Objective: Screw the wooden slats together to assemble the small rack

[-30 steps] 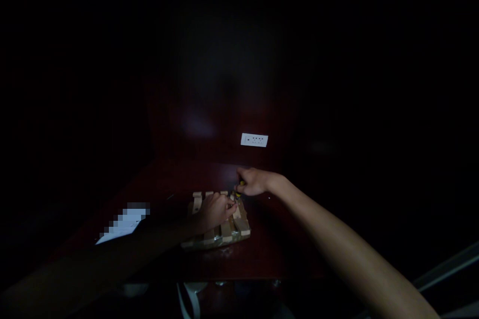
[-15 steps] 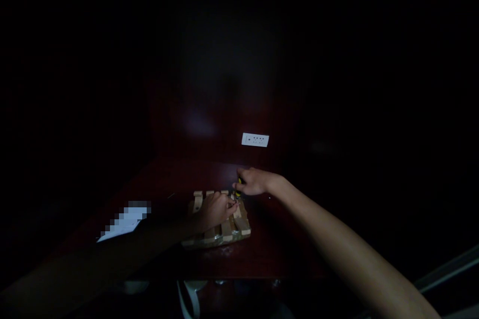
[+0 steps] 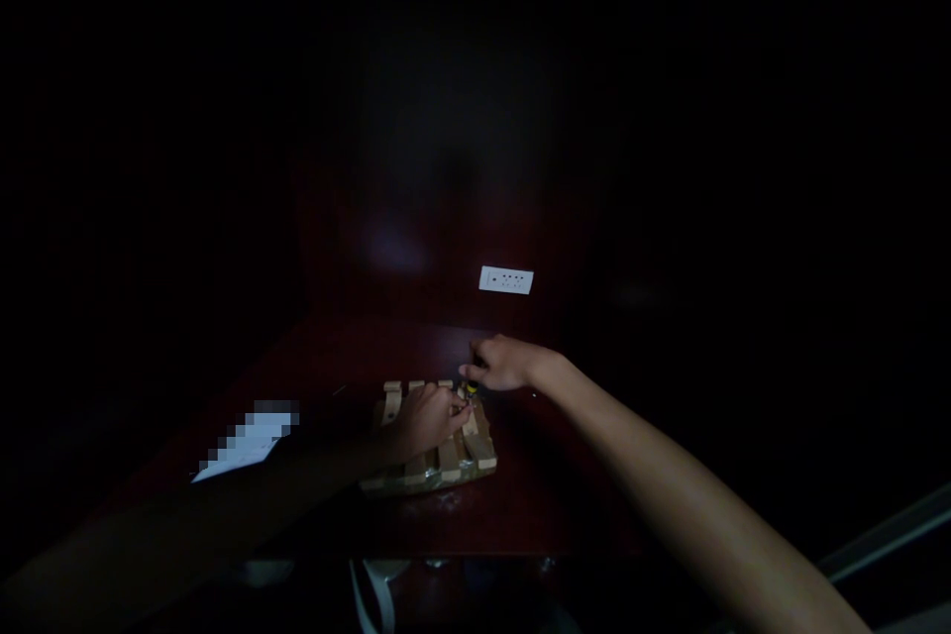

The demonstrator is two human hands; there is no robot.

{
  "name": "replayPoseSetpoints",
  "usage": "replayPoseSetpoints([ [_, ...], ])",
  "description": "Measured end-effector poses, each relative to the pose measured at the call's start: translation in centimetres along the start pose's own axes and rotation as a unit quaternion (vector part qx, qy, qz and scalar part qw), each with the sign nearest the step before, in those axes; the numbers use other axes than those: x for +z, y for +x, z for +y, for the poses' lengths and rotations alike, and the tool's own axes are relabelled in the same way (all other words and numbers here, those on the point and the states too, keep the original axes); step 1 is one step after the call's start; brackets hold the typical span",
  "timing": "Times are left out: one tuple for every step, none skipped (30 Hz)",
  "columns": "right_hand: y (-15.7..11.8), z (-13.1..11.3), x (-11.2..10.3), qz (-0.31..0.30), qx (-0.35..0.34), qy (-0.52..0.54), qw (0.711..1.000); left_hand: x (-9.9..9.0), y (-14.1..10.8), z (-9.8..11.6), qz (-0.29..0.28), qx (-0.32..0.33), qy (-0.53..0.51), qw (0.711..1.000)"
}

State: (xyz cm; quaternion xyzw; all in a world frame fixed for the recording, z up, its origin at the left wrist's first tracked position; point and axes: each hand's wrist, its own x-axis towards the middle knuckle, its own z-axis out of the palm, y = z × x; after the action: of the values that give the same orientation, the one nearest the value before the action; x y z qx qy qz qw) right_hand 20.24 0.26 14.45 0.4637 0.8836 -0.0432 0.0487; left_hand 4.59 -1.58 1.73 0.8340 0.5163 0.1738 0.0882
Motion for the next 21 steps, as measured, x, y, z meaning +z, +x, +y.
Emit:
replayPoseSetpoints([
  [-0.04, 0.10, 0.01, 0.002, -0.011, 0.004, 1.000, 0.11, 0.04, -0.08, 0.011, 0.007, 0.006, 1.000],
  [-0.06, 0.20, 0.01, 0.004, -0.023, 0.005, 1.000, 0.22, 0.08, -0.16, 0.021, 0.012, 0.013, 1.000],
  [-0.08, 0.27, 0.00, 0.007, -0.032, 0.003, 0.999, 0.31, 0.11, -0.22, 0.027, 0.013, 0.018, 0.999],
  [-0.08, 0.31, -0.02, 0.008, -0.037, -0.003, 0.999, 0.38, 0.12, -0.27, 0.029, 0.013, 0.020, 0.999],
  [-0.07, 0.31, -0.05, 0.008, -0.036, -0.013, 0.999, 0.42, 0.13, -0.30, 0.026, 0.015, 0.021, 0.999],
  [-0.04, 0.28, -0.08, 0.006, -0.028, -0.027, 0.999, 0.44, 0.13, -0.31, 0.024, 0.018, 0.021, 0.999],
  [0.00, 0.22, -0.10, 0.004, -0.015, -0.043, 0.999, 0.45, 0.12, -0.31, 0.025, 0.021, 0.021, 0.999],
  [0.05, 0.15, -0.11, 0.003, -0.002, -0.057, 0.998, 0.45, 0.11, -0.31, 0.026, 0.023, 0.022, 0.999],
  [0.08, 0.09, -0.11, 0.002, 0.009, -0.066, 0.998, 0.46, 0.11, -0.30, 0.026, 0.024, 0.024, 0.999],
  [0.09, 0.04, -0.10, 0.001, 0.017, -0.066, 0.998, 0.48, 0.11, -0.30, 0.026, 0.023, 0.026, 0.999],
  [0.08, 0.01, -0.08, 0.001, 0.021, -0.057, 0.998, 0.50, 0.12, -0.30, 0.027, 0.020, 0.027, 0.999],
  [0.05, -0.01, -0.07, 0.002, 0.019, -0.041, 0.999, 0.52, 0.14, -0.30, 0.027, 0.016, 0.028, 0.999],
  [-0.01, -0.01, -0.07, 0.003, 0.014, -0.022, 1.000, 0.52, 0.16, -0.29, 0.027, 0.013, 0.028, 0.999],
  [-0.09, -0.02, -0.08, 0.006, 0.005, -0.006, 1.000, 0.51, 0.17, -0.28, 0.027, 0.010, 0.028, 0.999],
  [-0.17, -0.02, -0.10, 0.009, -0.006, 0.005, 1.000, 0.46, 0.18, -0.25, 0.027, 0.009, 0.028, 0.999],
  [-0.26, -0.04, -0.15, 0.011, -0.017, 0.009, 1.000, 0.39, 0.17, -0.22, 0.024, 0.007, 0.029, 0.999],
  [-0.33, -0.07, -0.21, 0.010, -0.025, 0.007, 1.000, 0.30, 0.16, -0.17, 0.020, 0.006, 0.030, 0.999],
  [-0.38, -0.11, -0.28, 0.006, -0.030, 0.001, 1.000, 0.19, 0.13, -0.11, 0.014, 0.006, 0.028, 0.999],
  [-0.41, -0.15, -0.35, 0.000, -0.029, -0.009, 1.000, 0.07, 0.10, -0.06, 0.009, 0.007, 0.026, 1.000],
  [-0.42, -0.19, -0.41, -0.007, -0.024, -0.020, 0.999, -0.04, 0.07, 0.00, 0.005, 0.007, 0.024, 1.000],
  [-0.41, -0.22, -0.45, -0.015, -0.015, -0.032, 0.999, -0.13, 0.03, 0.04, 0.004, 0.008, 0.022, 1.000],
])
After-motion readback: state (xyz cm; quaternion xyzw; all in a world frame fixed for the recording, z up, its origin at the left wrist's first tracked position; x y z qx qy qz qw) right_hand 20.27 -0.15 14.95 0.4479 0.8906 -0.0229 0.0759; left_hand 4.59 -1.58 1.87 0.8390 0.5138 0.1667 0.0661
